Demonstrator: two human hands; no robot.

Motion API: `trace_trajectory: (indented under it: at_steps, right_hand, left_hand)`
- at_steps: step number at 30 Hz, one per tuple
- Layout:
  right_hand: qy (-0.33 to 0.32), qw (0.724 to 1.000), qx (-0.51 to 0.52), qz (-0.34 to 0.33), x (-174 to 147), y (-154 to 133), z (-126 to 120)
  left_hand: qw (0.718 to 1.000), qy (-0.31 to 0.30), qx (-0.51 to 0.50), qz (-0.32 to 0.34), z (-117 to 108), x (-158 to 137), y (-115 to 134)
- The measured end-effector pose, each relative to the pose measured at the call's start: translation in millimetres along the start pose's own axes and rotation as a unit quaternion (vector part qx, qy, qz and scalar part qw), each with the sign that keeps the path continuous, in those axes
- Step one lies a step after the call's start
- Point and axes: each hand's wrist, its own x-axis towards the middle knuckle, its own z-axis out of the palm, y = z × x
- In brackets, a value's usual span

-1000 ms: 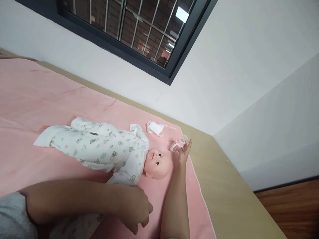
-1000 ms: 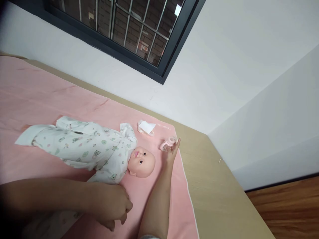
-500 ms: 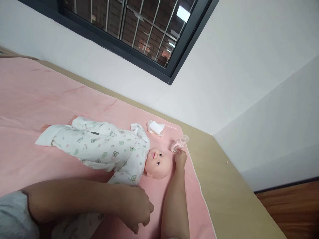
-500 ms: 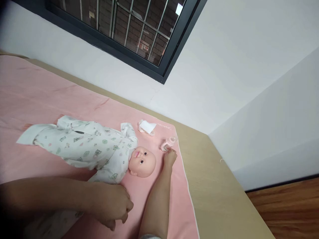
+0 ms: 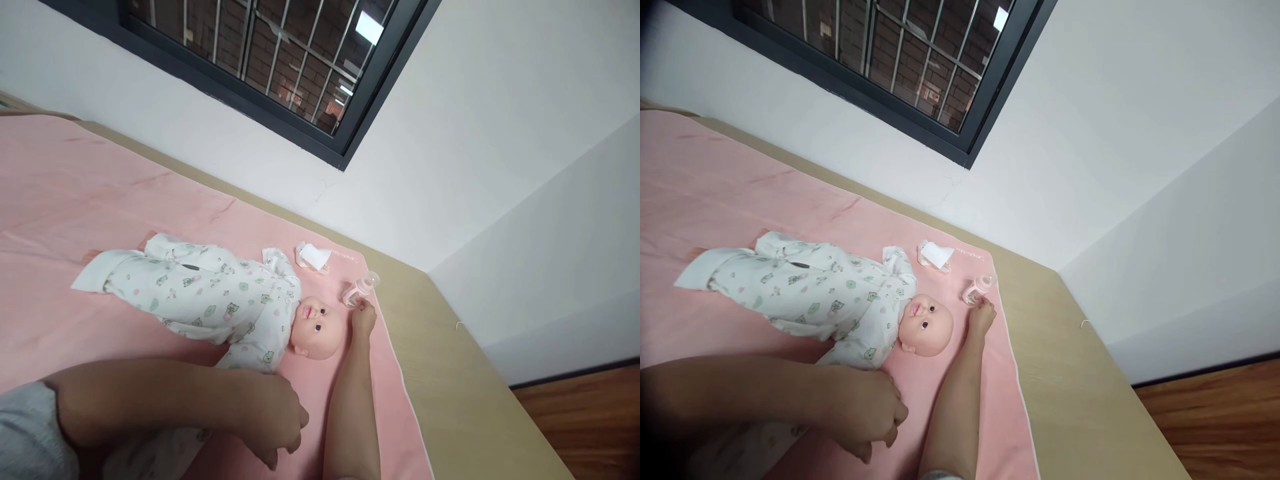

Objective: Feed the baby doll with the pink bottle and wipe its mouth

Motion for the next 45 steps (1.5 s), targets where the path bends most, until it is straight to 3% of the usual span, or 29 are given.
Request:
trace_trajectory:
  at_steps: [10,28,45]
  right_hand:
    - [-0.007,1.000,-0.026,-0.010,2,-2,0]
    - [-0.001,0.999,-0.035,-0.007,0,-4,-1]
    - [0.006,1.000,-0.028,-0.010,0,-2,-1]
  left_hand:
    - [1.000,0.022,0.005,0.004,4,-1,-1]
    - [1.000,0.003,0.003,-0.004,0,0,1]
    - [0.996,0.081,0.011,0.019,17,2,-4]
